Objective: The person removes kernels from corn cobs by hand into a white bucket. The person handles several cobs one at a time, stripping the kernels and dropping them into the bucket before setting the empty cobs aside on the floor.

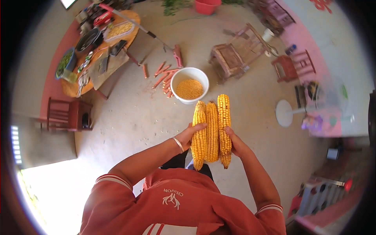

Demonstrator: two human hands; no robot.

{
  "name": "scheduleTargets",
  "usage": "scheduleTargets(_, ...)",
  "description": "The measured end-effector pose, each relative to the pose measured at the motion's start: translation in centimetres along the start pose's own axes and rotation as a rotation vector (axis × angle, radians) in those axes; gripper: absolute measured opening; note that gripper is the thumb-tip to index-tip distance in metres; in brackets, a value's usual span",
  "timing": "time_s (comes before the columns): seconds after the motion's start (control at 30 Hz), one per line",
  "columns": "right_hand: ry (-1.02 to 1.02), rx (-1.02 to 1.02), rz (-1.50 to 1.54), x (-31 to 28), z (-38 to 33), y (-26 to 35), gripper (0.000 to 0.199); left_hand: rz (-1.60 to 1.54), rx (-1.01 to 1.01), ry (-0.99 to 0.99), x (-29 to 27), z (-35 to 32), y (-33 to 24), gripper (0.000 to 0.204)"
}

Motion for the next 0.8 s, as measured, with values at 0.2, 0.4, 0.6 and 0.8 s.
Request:
scheduleTargets(0.2,0.215,0.251,-0.148,0.2,13.8,10.2,0.080,-0.243,0.118,-0.137,-5.9,8.2,-5.0,0.055)
scheduleTargets(0.4,0.260,0.575,-0.333,-0.7,29.9,18.6,0.082,-0.462,0.203,-0.370,-11.7,16.9,-11.7,0.054)
scheduleTargets(0.6,0.240,0.804,-0.507,2.7,43.6,22.4,0.064,-0.761,0.361,-0.494,-18.5,22.8,-15.0,0.054)
scheduleTargets(0.8,0.421,1.112,-0.702,-1.1,55.1,16.2,0.089,-1.096,0.453,-0.654,-23.7,28.8,-9.5,0.063)
Point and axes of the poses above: each hand's wrist, its own z-axis towards the middle knuckle, its own x-axis out of the palm, y = z × x, the point moved 3 cm from there along z, towards the middle knuckle, and after that the axes turned 14 degrees about z, right-handed, at the moved point
